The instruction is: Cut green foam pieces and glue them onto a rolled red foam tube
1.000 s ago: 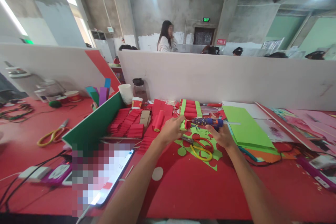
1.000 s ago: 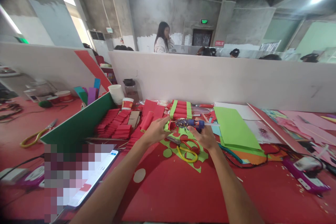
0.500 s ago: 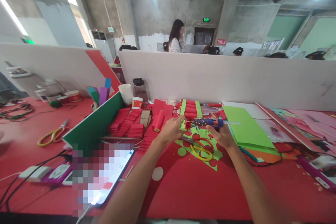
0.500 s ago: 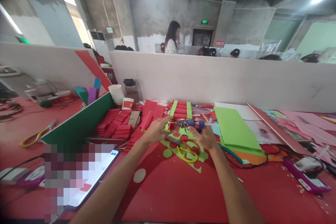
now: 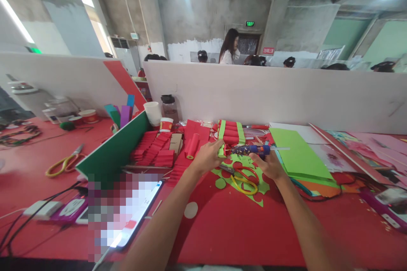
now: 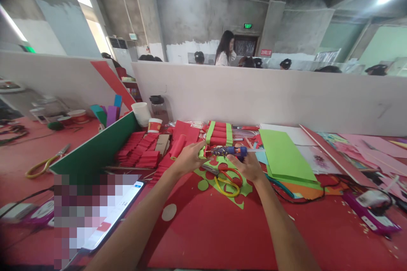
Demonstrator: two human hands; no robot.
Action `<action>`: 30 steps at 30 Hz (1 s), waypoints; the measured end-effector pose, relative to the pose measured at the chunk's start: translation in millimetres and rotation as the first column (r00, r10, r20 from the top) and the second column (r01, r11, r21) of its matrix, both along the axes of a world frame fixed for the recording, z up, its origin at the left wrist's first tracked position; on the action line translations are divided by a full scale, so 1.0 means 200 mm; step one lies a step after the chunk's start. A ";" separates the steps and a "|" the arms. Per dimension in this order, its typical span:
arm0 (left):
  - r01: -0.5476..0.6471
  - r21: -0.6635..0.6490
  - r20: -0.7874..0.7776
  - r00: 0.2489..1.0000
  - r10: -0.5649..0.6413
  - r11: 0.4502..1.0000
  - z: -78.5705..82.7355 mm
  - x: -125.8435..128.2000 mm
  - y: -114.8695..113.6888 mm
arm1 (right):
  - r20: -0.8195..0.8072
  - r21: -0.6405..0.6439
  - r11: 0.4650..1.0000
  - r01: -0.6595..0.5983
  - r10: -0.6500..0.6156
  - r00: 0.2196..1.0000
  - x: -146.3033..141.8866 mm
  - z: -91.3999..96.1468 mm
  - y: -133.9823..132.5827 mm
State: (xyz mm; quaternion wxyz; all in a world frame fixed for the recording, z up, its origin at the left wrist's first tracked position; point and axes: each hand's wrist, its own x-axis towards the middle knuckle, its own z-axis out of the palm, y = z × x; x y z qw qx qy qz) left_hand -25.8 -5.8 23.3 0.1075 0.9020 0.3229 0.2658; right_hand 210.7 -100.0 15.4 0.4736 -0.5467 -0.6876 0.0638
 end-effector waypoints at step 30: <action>-0.013 0.033 0.028 1.000 0.012 0.999 -0.03 -0.01 0.03 | 0.003 -0.044 0.999 -0.017 0.017 1.000 0.01 0.01 -0.02</action>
